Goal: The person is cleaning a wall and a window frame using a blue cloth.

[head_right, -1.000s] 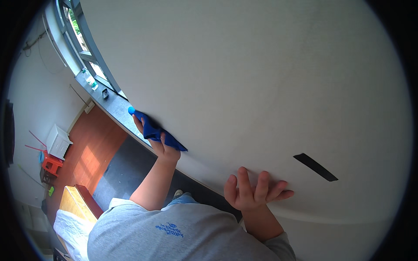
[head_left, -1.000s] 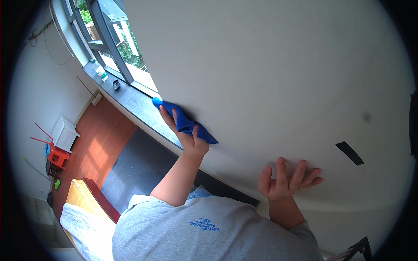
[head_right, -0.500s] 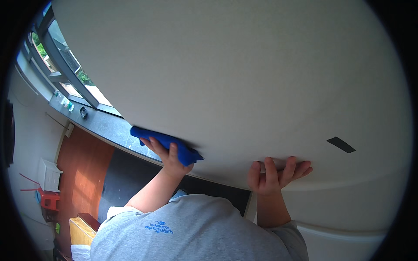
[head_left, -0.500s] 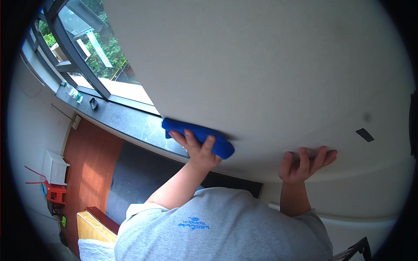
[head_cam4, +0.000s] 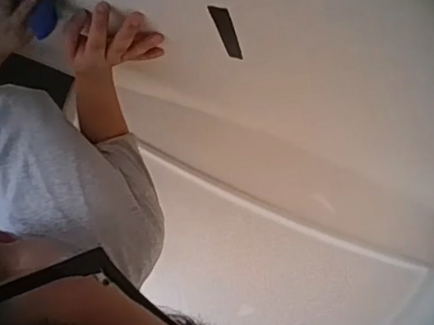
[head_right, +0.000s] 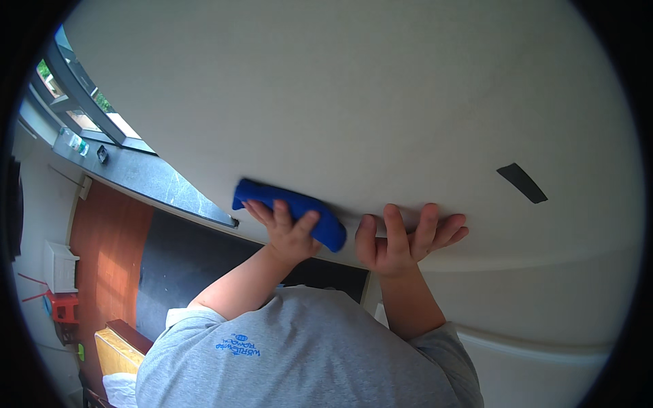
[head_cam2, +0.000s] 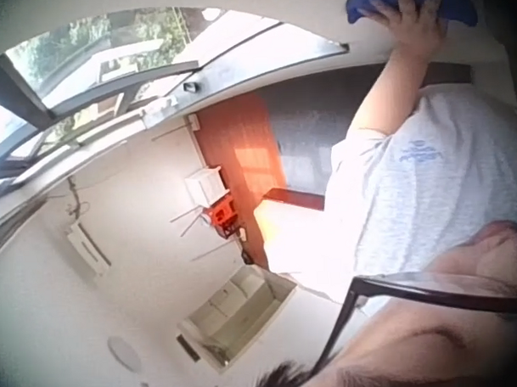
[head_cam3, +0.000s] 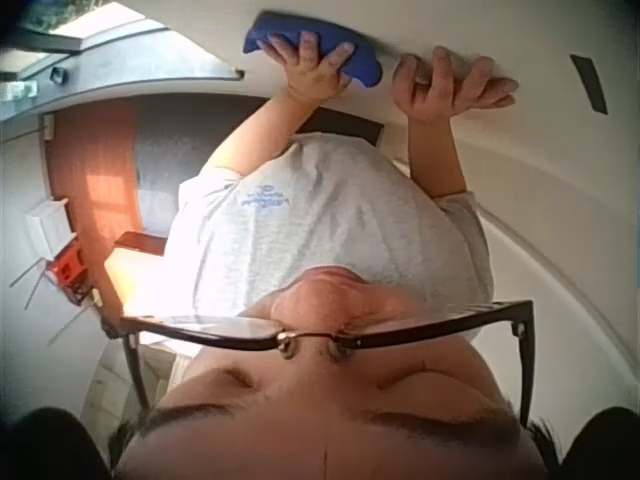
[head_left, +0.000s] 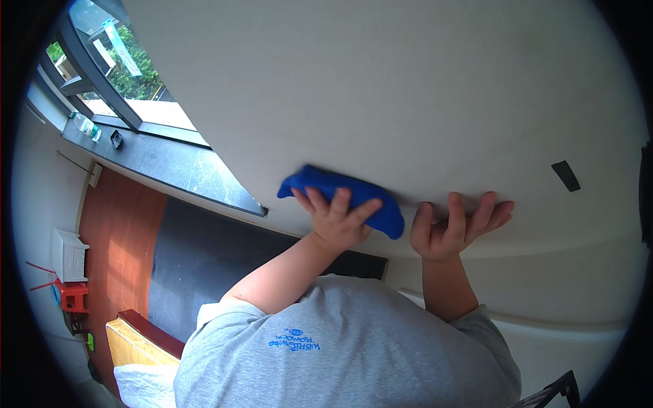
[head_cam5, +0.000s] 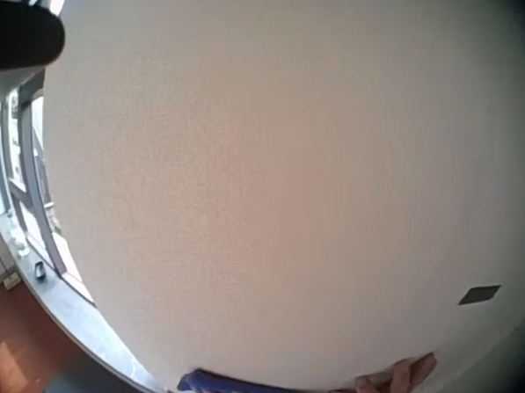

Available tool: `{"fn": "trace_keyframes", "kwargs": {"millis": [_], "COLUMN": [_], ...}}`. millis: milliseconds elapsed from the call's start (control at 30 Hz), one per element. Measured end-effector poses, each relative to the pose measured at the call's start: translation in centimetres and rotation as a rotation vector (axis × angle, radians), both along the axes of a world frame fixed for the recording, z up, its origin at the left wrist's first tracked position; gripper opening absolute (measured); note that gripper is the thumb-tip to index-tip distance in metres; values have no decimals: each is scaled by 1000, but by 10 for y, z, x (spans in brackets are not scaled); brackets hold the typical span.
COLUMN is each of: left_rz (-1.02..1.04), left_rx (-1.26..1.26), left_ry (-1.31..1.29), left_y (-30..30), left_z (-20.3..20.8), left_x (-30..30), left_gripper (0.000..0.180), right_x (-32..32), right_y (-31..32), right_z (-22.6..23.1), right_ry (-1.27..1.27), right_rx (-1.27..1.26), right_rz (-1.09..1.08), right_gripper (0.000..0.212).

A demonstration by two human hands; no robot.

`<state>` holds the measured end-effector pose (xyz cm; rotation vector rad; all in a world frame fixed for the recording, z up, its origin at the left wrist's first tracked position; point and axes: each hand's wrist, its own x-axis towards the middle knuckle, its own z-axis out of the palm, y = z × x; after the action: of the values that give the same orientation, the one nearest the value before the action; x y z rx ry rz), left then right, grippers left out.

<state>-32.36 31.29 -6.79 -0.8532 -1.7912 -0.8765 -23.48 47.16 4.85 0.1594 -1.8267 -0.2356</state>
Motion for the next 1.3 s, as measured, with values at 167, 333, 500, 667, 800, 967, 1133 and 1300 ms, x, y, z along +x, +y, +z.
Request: {"fn": "trace_keyframes", "kwargs": {"millis": [167, 333, 500, 667, 800, 967, 1133, 1300], "left_rz": [57, 116, 99, 142, 162, 95, 101, 158], "left_rx": [452, 310, 169, 338, 585, 240, 13, 306], "left_ry": [-208, -134, -80, -154, -230, -111, -11, -158], "left_y": [-52, -8, 38, -12, -9, 31, -9, -36], "left_z": [31, 29, 14, 9, 4, -10, -30, -34], "left_x": [-64, -12, 31, -19, -29, 24, -5, -39], "left_gripper": [66, 71, 58, 67, 72, 71, 72, 74], "right_x": [-3, -3, 3, -1, -4, 0, 2, -3], "right_y": [5, 2, 4, 7, 4, 5, 6, 1], "right_z": [-8, -3, 0, -2, 1, -2, 0, 1], "right_ry": [73, 54, -13, 2, 25, 14, 13, 21], "right_rx": [-29, 4, 25, 64, 66, 35, 61, 74], "right_rz": [43, 89, 141, 134, 132, 115, 63, 34], "right_gripper": [45, 43, 40, 39, 38, 39, 40, 44]}}
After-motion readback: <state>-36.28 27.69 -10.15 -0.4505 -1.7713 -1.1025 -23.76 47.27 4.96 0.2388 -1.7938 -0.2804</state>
